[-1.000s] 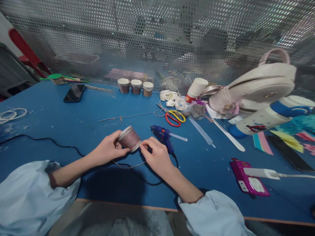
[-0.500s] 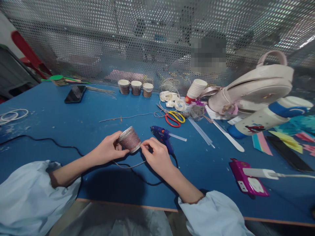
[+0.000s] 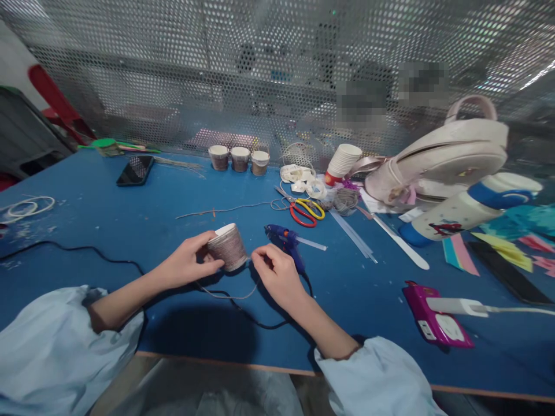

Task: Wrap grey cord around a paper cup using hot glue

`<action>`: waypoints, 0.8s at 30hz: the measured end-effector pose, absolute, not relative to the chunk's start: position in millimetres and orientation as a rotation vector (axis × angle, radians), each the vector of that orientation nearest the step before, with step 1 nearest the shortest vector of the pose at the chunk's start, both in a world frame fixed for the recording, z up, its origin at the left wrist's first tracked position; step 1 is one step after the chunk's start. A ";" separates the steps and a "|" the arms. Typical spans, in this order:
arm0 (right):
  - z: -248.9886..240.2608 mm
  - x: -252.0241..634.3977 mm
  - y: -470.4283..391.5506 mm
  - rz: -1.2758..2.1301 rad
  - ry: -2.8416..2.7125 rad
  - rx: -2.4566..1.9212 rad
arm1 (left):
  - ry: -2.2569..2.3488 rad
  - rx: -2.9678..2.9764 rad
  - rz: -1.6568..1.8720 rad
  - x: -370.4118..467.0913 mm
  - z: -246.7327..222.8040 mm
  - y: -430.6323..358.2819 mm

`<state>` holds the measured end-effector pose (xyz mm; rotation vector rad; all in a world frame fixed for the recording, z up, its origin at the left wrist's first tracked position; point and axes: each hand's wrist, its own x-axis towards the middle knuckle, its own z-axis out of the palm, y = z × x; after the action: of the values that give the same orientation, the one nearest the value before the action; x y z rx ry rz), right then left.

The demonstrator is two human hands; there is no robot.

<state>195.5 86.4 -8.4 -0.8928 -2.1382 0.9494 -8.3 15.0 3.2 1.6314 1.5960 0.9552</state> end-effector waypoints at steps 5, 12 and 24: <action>-12.7 197.0 87.5 1.061 -2.118 -0.904 | 1.637 1.583 1.006 -16.0 -1.8 20.6; -25.6 196.5 92.3 1.133 -2.097 -0.941 | 1.717 1.645 1.074 -29.8 -3.8 27.6; -36.4 199.9 88.9 1.072 -2.296 -0.883 | 1.885 2.058 1.047 -38.0 -19.2 28.5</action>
<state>199.9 88.9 -36.4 -0.8830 -2.2959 1.0725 -38.0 28.5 -19.2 2.0579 1.8855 1.0471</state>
